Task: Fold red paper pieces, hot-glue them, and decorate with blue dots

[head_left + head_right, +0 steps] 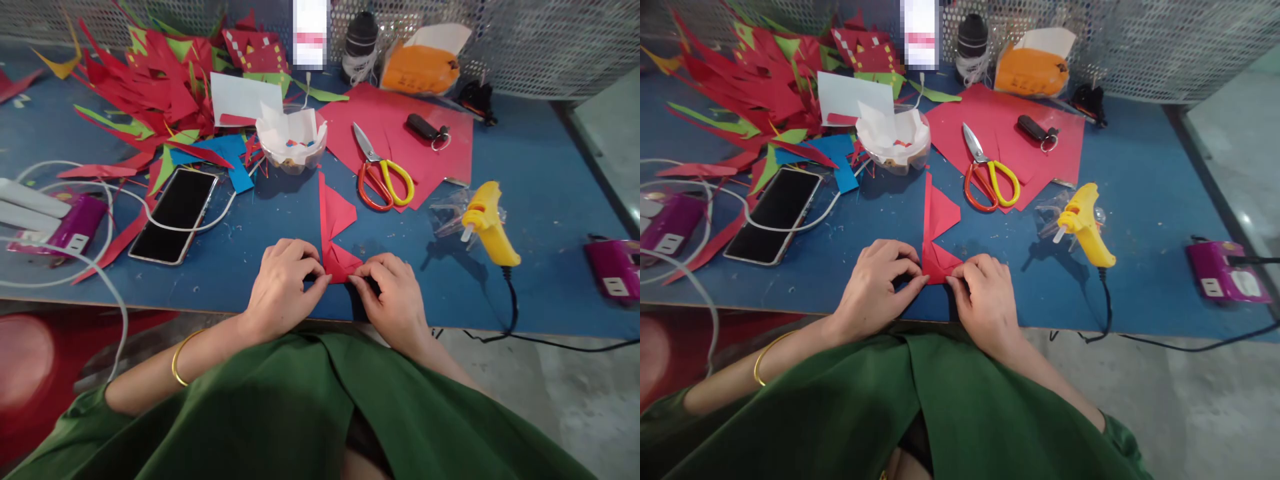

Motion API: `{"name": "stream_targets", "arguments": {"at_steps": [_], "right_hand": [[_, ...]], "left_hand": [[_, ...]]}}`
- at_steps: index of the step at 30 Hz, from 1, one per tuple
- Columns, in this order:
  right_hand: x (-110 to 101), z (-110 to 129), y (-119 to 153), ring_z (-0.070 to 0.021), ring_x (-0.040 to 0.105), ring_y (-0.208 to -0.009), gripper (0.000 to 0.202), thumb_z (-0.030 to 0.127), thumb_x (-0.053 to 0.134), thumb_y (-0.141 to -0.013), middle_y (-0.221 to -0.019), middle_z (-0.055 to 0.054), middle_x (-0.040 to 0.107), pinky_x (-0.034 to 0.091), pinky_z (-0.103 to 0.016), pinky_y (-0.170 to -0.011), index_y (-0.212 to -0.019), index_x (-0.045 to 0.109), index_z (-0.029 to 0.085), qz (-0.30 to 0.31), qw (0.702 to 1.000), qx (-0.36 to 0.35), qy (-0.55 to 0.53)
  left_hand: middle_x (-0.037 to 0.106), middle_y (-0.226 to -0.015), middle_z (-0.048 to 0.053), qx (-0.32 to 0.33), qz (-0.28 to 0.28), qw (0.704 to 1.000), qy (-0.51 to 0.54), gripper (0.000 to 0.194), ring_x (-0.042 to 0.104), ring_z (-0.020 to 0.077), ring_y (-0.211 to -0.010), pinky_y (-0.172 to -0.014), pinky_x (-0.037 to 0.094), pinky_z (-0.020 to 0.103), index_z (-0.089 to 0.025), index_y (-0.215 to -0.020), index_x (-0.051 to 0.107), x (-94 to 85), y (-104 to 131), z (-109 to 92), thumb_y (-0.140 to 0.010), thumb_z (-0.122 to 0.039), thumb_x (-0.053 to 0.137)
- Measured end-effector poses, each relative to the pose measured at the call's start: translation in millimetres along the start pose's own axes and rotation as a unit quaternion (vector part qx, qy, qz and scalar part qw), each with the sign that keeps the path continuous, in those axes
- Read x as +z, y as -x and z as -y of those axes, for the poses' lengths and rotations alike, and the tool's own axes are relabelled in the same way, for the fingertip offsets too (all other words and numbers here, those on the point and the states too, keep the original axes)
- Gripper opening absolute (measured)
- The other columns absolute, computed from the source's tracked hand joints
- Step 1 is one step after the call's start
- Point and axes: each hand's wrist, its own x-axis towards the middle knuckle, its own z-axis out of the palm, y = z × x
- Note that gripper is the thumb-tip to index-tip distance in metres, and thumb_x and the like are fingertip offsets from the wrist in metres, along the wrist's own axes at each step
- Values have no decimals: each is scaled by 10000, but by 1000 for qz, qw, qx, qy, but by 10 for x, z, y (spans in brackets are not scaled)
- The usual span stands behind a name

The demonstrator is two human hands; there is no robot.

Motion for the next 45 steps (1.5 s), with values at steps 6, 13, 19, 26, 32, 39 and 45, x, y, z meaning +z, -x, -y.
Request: {"name": "stream_targets", "arguments": {"at_steps": [6, 13, 19, 26, 32, 39, 45], "right_hand": [[9, -16, 4, -206, 585, -828, 171, 341, 586, -943, -882, -49, 640, 421, -375, -748, -843, 634, 211, -11, 1000, 6, 5], [14, -14, -7, -208, 582, -816, 175, 341, 582, -945, -871, -51, 636, 424, -375, -738, -829, 622, 216, -10, 1000, 2, 12], [27, -21, -6, -207, 577, -819, 177, 342, 595, -938, -872, -46, 637, 419, -369, -740, -820, 625, 213, -9, 1000, 4, 20], [27, -17, -7, -207, 574, -812, 167, 331, 602, -936, -866, -45, 633, 407, -366, -732, -823, 627, 210, -7, 1000, -1, 25], [31, -11, -9, -210, 574, -815, 186, 346, 598, -939, -861, -42, 637, 399, -362, -735, -818, 624, 208, -7, 1000, 1, 30], [36, -13, 3, -221, 564, -811, 194, 361, 602, -934, -864, -49, 635, 391, -367, -729, -820, 620, 205, -3, 999, 0, 45], [50, -9, 2, -222, 576, -820, 140, 306, 618, -917, -869, -51, 632, 405, -372, -743, -822, 616, 204, -12, 999, 2, 46]], "left_hand": [[682, -937, 49, -10, -14, 1000, 1, 159, 590, 234, -929, -804, 457, 425, -199, -692, 646, 9, -2, -24, -847, -217, 676], [687, -936, 57, -15, -18, 1000, -11, 172, 593, 247, -925, -784, 461, 434, -197, -680, 645, 14, 2, -29, -847, -227, 679], [693, -935, 58, -11, -25, 1000, -13, 190, 601, 250, -917, -772, 464, 432, -196, -672, 656, 20, 13, -26, -858, -234, 669], [679, -948, 65, -5, -15, 999, -33, 202, 592, 248, -921, -772, 448, 425, -188, -690, 639, 17, 8, -53, -889, -214, 619], [644, -928, 73, -4, -17, 997, -71, 102, 572, 239, -858, -742, 454, 401, -172, -781, 600, 17, 18, -48, -860, -198, 660], [717, -1125, 23, 134, -51, 981, -127, 108, 591, 232, -1069, -889, 443, 373, -200, -1016, 674, 37, 49, -2, -929, -179, 613], [773, -1009, -9, 197, -63, 963, -174, 137, 654, 199, -970, -882, 433, 368, -185, -991, 707, 32, 70, 9, -946, -154, 581]]}}
